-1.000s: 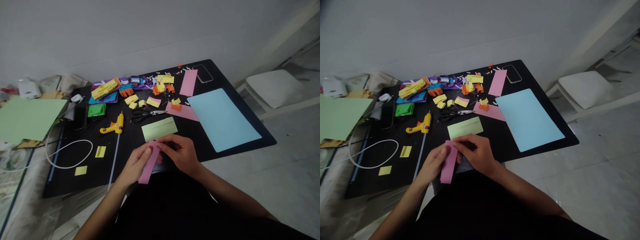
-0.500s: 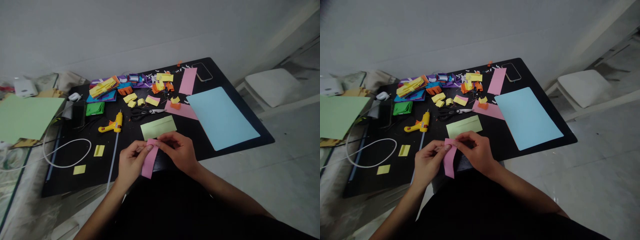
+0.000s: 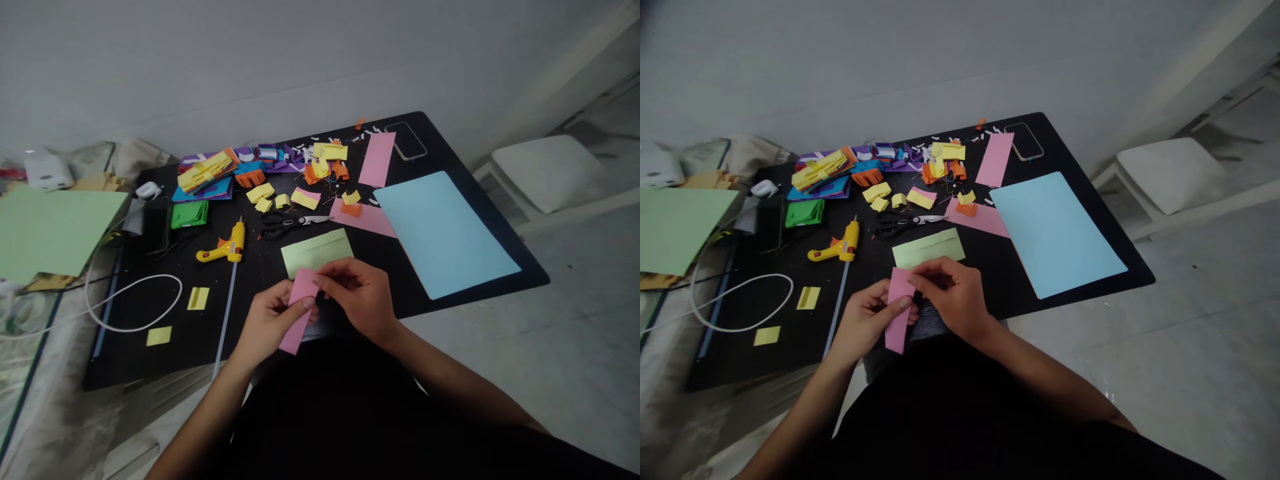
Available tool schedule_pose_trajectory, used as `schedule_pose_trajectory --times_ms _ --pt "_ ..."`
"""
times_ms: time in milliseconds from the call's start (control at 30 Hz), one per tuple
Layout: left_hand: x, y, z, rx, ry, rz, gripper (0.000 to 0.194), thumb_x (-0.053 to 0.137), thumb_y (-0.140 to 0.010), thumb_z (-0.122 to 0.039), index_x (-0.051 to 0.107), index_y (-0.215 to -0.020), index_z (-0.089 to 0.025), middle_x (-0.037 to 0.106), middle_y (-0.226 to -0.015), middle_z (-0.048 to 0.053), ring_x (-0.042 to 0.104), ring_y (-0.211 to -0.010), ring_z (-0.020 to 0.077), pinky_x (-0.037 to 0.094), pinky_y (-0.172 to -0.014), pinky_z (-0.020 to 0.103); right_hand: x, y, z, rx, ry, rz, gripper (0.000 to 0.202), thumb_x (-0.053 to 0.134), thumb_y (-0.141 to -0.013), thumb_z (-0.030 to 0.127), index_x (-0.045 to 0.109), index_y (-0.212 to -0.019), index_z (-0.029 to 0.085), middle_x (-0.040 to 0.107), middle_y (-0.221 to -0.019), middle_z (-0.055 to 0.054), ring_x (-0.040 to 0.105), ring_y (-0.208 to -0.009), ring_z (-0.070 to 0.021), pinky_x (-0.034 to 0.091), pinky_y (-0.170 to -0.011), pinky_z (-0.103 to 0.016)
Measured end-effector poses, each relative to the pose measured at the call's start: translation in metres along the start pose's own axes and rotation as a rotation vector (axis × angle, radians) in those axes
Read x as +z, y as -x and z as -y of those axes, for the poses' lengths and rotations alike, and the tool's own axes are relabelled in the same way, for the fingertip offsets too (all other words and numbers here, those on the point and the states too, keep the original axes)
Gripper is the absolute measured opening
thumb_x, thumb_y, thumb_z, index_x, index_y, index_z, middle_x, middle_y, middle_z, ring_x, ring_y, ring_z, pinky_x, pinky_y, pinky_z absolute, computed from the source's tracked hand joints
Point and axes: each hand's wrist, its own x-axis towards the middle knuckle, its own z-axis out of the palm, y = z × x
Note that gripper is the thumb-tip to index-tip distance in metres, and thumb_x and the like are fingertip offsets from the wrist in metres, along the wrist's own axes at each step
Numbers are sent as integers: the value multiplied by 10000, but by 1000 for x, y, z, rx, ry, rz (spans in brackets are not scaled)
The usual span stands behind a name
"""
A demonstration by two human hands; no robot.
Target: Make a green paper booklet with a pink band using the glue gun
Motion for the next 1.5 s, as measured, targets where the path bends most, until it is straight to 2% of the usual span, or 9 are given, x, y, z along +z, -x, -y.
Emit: schedule_pose_trajectory --times_ms 200,333,600,867,1000,1067,1200,1367,1500 --pt "4 -1 3 -13 7 79 296 717 -959 -456 602 -951 -184 721 -705 2 647 -518 116 525 -499 218 -1 -2 2 18 20 -6 71 857 -834 255 799 -874 245 799 -811 5 740 -657 -136 650 -671 -272" --pt "2 0 1 70 -155 77 276 649 -1001 -455 650 -977 -180 723 -753 18 664 -604 132 535 -560 234 -1 0 0 22 23 3 70 853 -842 272 804 -886 248 803 -819 0 751 -677 -149 661 -680 -286" --pt "-2 2 -8 382 -273 -308 95 769 -934 -296 746 -964 -209 759 -827 1 701 -732 120 553 -674 209 3 6 -2 -12 -3 58 79 870 -845 295 809 -868 249 815 -833 2 772 -743 -159 662 -759 -297" --pt "2 6 -13 552 -517 -359 33 741 -944 -183 749 -955 -213 760 -833 -6 698 -734 118 563 -707 234 1 7 3 46 11 105 101 844 -863 307 791 -909 235 817 -874 -18 785 -806 -173 651 -771 -300" --pt "5 11 -21 643 -576 -289 95 728 -933 -124 743 -980 -205 768 -898 25 716 -810 146 569 -761 268 -2 6 3 59 -5 119 76 830 -868 289 776 -893 242 800 -852 -5 769 -799 -165 629 -758 -292" --pt "3 14 -25 603 -508 -201 97 696 -958 -147 751 -1007 -209 764 -946 47 723 -876 168 574 -799 289 -4 5 4 58 -22 137 60 813 -878 287 772 -894 245 795 -857 -4 763 -808 -167 622 -770 -300" --pt "-4 12 -27 378 -221 -57 122 657 -1003 -261 748 -944 -206 754 -971 70 713 -854 172 572 -734 270 -6 3 8 31 -21 175 77 804 -887 310 765 -888 244 773 -869 -11 733 -821 -173 606 -785 -319" --pt "-5 3 -18 251 20 32 143 793 -908 -319 721 -914 -194 763 -1012 66 713 -869 152 572 -759 237 -4 4 10 20 -12 187 90 794 -889 317 754 -871 239 752 -844 -13 707 -797 -174 582 -758 -316" --pt "0 1 -15 224 71 11 199 841 -862 -323 729 -968 -197 772 -947 49 715 -826 141 573 -743 228 -3 6 11 8 15 172 52 771 -899 282 754 -873 239 758 -832 -12 713 -772 -171 575 -737 -309"
